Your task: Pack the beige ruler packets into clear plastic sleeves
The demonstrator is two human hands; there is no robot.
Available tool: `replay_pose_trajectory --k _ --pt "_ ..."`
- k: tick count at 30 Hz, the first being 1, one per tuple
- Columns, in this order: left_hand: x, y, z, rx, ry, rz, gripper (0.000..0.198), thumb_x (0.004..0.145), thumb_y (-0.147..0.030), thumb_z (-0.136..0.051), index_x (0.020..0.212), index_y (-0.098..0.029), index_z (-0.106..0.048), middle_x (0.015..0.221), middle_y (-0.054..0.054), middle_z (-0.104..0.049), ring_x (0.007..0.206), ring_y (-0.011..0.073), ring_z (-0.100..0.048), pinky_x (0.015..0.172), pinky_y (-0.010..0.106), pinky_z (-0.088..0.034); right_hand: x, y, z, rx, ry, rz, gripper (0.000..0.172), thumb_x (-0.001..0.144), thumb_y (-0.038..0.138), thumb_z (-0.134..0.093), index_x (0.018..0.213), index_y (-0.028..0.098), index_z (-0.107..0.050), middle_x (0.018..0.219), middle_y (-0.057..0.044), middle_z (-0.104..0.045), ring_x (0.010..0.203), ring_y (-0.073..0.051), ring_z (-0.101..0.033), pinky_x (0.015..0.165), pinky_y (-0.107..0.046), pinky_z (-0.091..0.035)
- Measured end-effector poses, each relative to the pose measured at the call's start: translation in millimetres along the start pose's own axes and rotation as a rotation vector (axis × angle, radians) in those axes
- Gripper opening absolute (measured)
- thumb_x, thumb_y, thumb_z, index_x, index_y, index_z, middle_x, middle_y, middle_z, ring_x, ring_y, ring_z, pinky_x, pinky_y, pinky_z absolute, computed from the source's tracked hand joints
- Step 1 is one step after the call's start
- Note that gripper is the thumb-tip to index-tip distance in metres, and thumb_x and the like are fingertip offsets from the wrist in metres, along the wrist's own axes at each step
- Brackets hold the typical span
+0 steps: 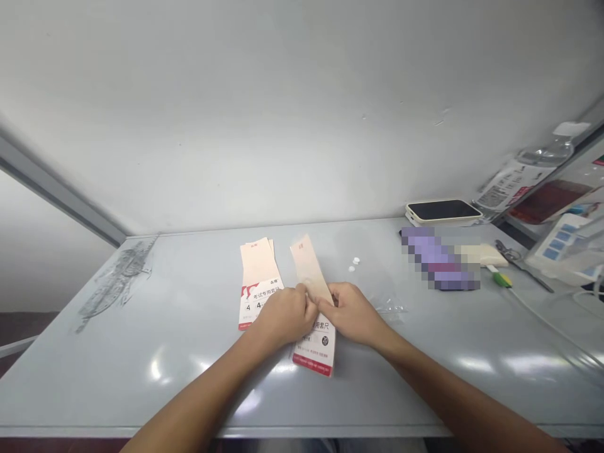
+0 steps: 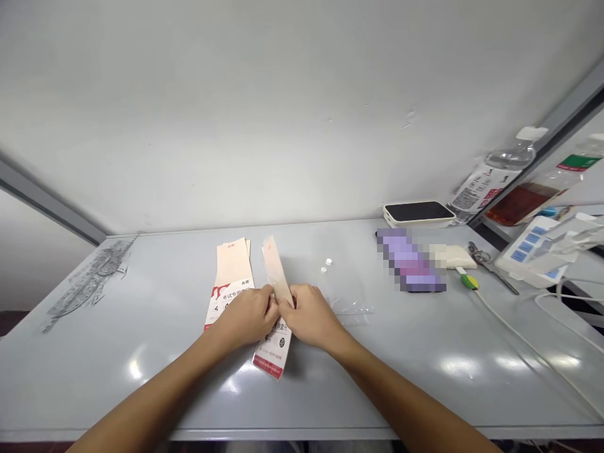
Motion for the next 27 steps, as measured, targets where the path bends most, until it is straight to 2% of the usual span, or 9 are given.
replay_pose_trajectory --k 5,8,14,19,27 --pt "0 -3 2.1 0.027 -0.018 -0.043 0.018 0.083 -0.024 -0.026 0.078 -0.018 -0.043 0.057 0.001 -0.051 0.044 0.0148 -0.046 0.043 0.026 -0.026 4 -8 0 0.279 0.039 -0.103 0.022 0.067 0.034 -0.057 0.059 0.013 -0.056 0.057 -0.003 -0.059 0.054 -0.015 -0.053 0.048 -0.023 -0.037" --pt "1 -7 4.5 0.046 -0.043 -0.065 0.019 0.084 -0.024 -0.024 0.082 -0.018 -0.042 0.058 0.001 -0.052 0.045 0.0151 -0.047 0.043 0.026 -0.026 5 -11 3 0.356 0.001 -0.121 0.024 0.065 0.035 -0.061 0.061 0.012 -0.057 0.059 -0.004 -0.06 0.055 -0.015 -0.054 0.049 -0.024 -0.038" --pt "3 -8 1.3 0.103 -0.035 -0.032 0.018 0.084 -0.022 -0.024 0.088 -0.016 -0.041 0.065 0.003 -0.055 0.05 0.0167 -0.051 0.045 0.027 -0.029 7 -15 7 0.339 -0.074 -0.101 0.026 0.064 0.037 -0.063 0.061 0.012 -0.058 0.062 -0.005 -0.062 0.056 -0.016 -0.056 0.048 -0.025 -0.039" --pt "1 -10 -2.2 0.194 -0.062 -0.101 0.019 0.085 -0.022 -0.022 0.09 -0.015 -0.04 0.072 0.004 -0.055 0.049 0.015 -0.05 0.044 0.026 -0.029 8 -14 10 0.347 -0.075 -0.117 0.026 0.061 0.037 -0.066 0.066 0.012 -0.063 0.066 -0.005 -0.065 0.06 -0.019 -0.059 0.049 -0.026 -0.041" --pt "-3 -17 -5.3 0.253 -0.058 -0.177 0.027 0.086 -0.019 -0.017 0.087 -0.015 -0.043 0.073 0.006 -0.052 0.05 0.0155 -0.048 0.041 0.027 -0.029 8 -13 14 0.263 -0.105 -0.129 0.025 0.06 0.037 -0.064 0.06 0.013 -0.06 0.063 -0.005 -0.063 0.058 -0.018 -0.057 0.046 -0.024 -0.04"
Point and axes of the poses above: each hand's wrist, its own x-axis towards the middle knuckle, its own z-axis out of the back of the hand, y = z × x, the point moved 9 cm from there along x, towards the middle knuckle
